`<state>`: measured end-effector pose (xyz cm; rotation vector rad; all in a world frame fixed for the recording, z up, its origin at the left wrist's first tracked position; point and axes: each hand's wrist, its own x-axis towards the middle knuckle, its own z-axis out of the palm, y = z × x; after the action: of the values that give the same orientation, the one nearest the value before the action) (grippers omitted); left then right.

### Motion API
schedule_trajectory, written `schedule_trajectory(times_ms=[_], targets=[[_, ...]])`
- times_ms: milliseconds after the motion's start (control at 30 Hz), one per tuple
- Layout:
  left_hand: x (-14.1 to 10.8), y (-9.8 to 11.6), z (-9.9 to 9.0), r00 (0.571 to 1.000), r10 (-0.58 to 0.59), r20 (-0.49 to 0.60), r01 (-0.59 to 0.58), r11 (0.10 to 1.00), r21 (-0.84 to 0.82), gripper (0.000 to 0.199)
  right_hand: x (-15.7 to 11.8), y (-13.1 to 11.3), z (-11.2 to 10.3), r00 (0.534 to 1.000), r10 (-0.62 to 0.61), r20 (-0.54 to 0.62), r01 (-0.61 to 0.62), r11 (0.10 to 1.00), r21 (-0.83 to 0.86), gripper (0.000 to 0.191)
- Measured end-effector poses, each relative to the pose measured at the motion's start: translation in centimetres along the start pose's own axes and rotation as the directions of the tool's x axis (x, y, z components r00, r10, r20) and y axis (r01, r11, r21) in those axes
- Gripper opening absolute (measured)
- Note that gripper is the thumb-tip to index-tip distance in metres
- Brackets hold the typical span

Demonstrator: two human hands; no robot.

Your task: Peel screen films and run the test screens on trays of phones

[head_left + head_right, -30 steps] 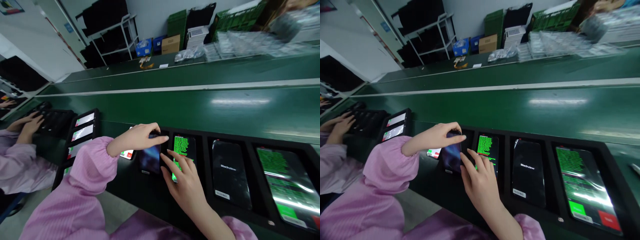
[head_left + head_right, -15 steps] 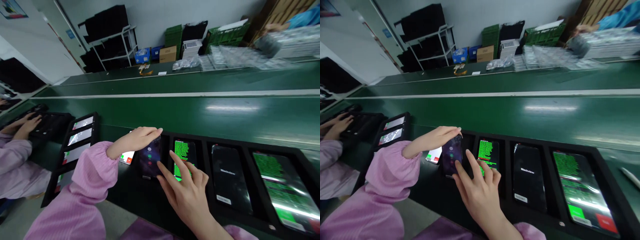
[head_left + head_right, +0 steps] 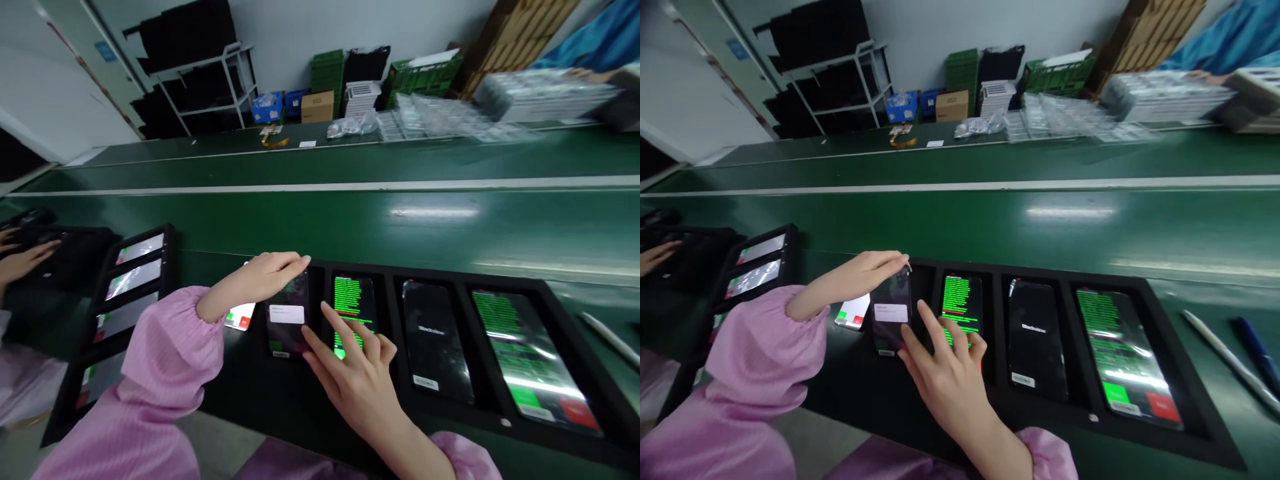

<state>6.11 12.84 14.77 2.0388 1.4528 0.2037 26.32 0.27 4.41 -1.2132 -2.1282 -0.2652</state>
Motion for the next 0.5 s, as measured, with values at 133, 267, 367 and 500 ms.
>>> schedule_trajectory(times_ms=[133,267,367,500], targets=[[1.6,-1.4,1.2,0.999,-0.004,-0.051,0.005,0.999,0.034,0.065,-2.3,3.4,-3.6,0.997,0.07,-0.011,-0.069,0.992,0.102,0.031],[4.0,-2.7,2.6,0.997,-0.029,-0.077,0.037,0.994,0.105,0.063,-6.0,8.4,-8.2,0.962,0.268,-0.051,-0.264,0.962,0.061,0.038],[4.3,-3.3,3.0,0.997,-0.026,-0.073,0.034,0.993,0.11,0.059,-9.5,12.5,-12.2,0.92,0.364,-0.147,-0.376,0.924,-0.069,0.037],[2.6,-3.8,3.3,0.997,-0.016,-0.081,0.022,0.997,0.076,0.064,-15.6,18.2,-18.1,0.724,0.582,-0.369,-0.674,0.711,-0.201,0.022]])
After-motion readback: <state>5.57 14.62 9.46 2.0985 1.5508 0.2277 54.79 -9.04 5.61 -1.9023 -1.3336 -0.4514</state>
